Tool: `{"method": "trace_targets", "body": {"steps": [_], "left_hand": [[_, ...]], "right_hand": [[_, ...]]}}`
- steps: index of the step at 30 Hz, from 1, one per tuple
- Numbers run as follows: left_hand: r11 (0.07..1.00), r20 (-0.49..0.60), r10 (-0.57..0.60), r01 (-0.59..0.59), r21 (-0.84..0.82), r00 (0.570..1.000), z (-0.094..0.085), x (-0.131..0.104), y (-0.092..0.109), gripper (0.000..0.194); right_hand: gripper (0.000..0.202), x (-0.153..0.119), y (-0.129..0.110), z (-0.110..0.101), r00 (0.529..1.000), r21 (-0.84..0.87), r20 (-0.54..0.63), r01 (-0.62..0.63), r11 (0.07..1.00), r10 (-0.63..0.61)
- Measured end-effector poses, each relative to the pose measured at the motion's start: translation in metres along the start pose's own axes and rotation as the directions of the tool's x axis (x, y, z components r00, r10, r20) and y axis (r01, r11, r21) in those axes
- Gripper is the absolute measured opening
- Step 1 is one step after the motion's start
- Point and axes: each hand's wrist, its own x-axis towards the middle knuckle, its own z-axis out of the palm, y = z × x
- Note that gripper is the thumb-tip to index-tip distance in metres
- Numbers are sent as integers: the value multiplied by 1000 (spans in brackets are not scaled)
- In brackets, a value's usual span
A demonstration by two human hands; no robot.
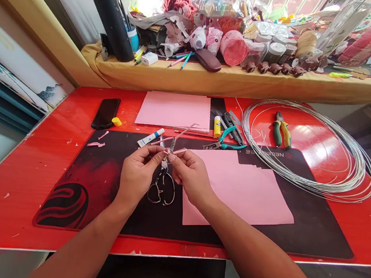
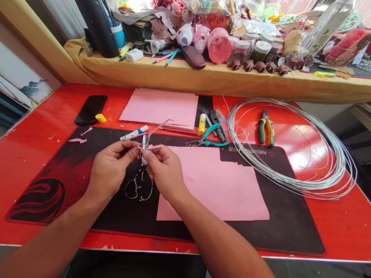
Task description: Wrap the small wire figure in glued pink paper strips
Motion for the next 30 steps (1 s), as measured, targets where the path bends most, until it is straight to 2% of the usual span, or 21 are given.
{"method": "trace_targets", "body": {"steps": [6,11,20,26,30], "left_hand": [[982,21,-65,67,-175,998,5,0,3,27],[953,66,-163,174,-249,984,6,2,3,29],[791,198,-331,386,-475,923,4,3,4,27],[693,332,-351,482,-536,875,1,3,3,33],[674,331,-339,473,-567,880,4,2,0,33]], "right_hand": [[40,1,1,0,1000,-6,2,4,1000,-4],[40,0,1,1,1000,-5,9,8,1000,-8],[36,-1,0,1,1000,-10,11,11,1000,-11],[36,-1,-3,1,1000,5,20,10,1000,-10],[37,-2,-4,2,999,36,36,7,999,-8]]}}
